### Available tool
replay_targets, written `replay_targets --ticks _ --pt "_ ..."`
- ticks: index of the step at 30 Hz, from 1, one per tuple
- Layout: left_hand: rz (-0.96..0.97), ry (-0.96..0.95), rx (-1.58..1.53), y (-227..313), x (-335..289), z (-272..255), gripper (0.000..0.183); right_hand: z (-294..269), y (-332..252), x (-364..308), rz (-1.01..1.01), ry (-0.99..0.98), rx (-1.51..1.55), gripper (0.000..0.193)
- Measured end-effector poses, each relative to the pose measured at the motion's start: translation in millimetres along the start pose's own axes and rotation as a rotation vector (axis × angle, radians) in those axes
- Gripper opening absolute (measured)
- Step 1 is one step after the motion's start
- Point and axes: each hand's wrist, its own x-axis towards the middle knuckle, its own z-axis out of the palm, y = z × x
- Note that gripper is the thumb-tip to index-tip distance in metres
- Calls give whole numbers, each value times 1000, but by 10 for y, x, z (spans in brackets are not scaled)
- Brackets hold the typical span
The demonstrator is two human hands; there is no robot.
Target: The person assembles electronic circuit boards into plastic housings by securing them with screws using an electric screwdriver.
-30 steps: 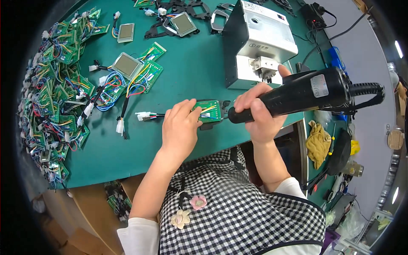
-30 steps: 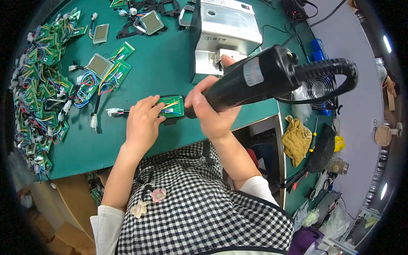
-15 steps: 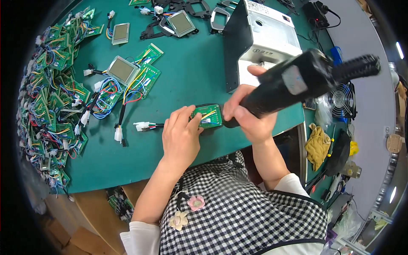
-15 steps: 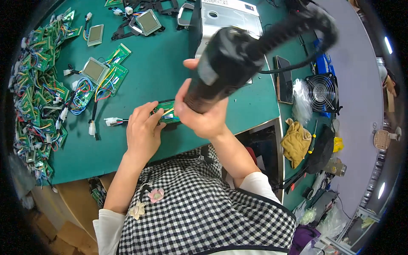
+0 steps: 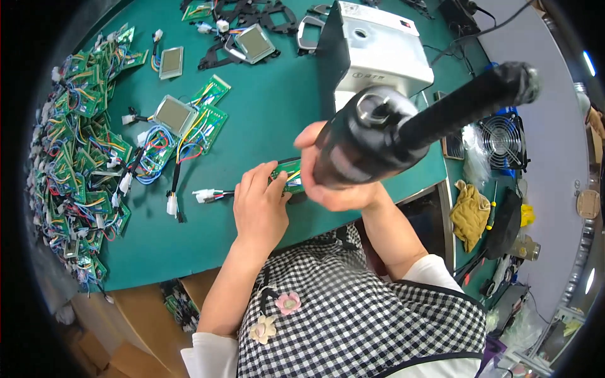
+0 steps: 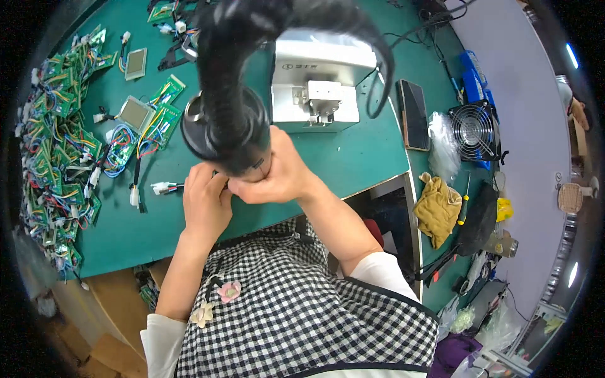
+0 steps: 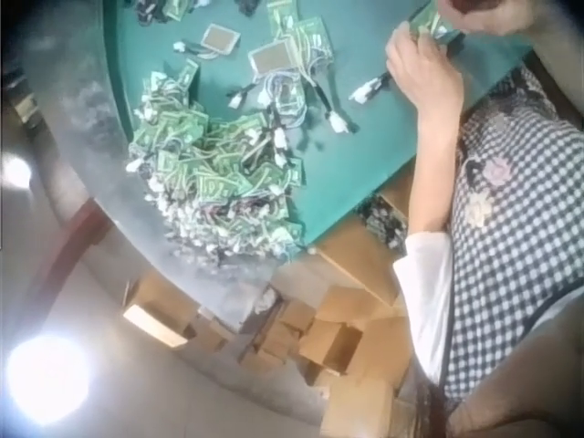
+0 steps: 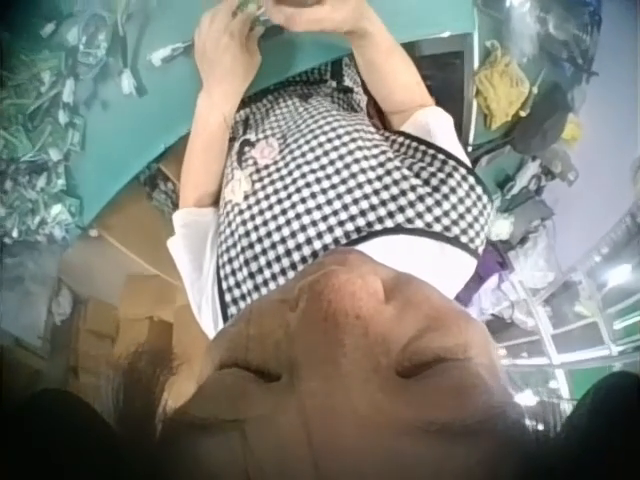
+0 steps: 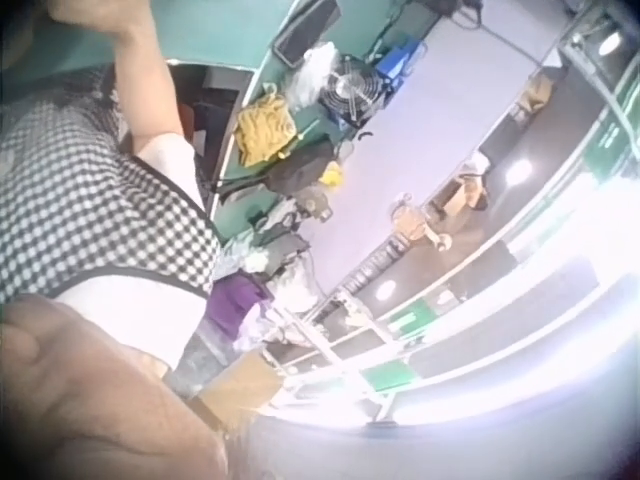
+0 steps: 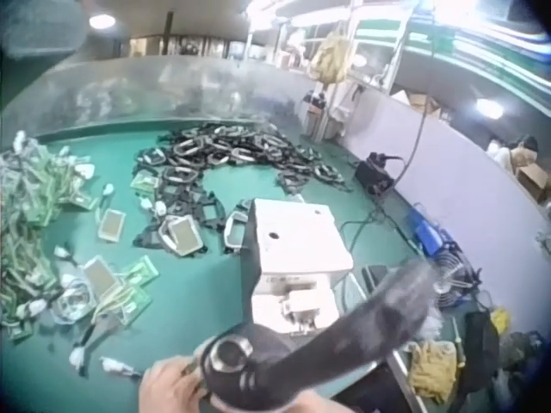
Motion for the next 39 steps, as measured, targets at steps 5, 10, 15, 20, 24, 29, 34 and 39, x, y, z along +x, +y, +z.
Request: replay_targets --ticks 5,10,15,20,24,29,34,39 --pt "28 40 10 -38 -23 30 40 -103 -163 69 -496 76 -455 54" --pt "-24 13 47 35 -66 -180 64 -460 -726 225 -548 694 -67 51" --pt "-42 82 -5 -164 -115 -109 45 -516 -573 297 -388 596 -277 55" --pt "-55 188 -74 -197 -135 -21 34 100 -451 173 -403 547 52 71" --pt "-41 223 -101 -213 -161 16 33 494 -91 380 -240 341 69 76" --pt "-65 241 -147 -210 -142 21 27 576 155 561 -79 295 4 71" --pt "-77 212 -166 -220 -130 -1 21 581 151 676 113 91 -33 60" --pt "-52 222 -189 -200 -80 27 20 477 234 648 -81 -128 -229 50"
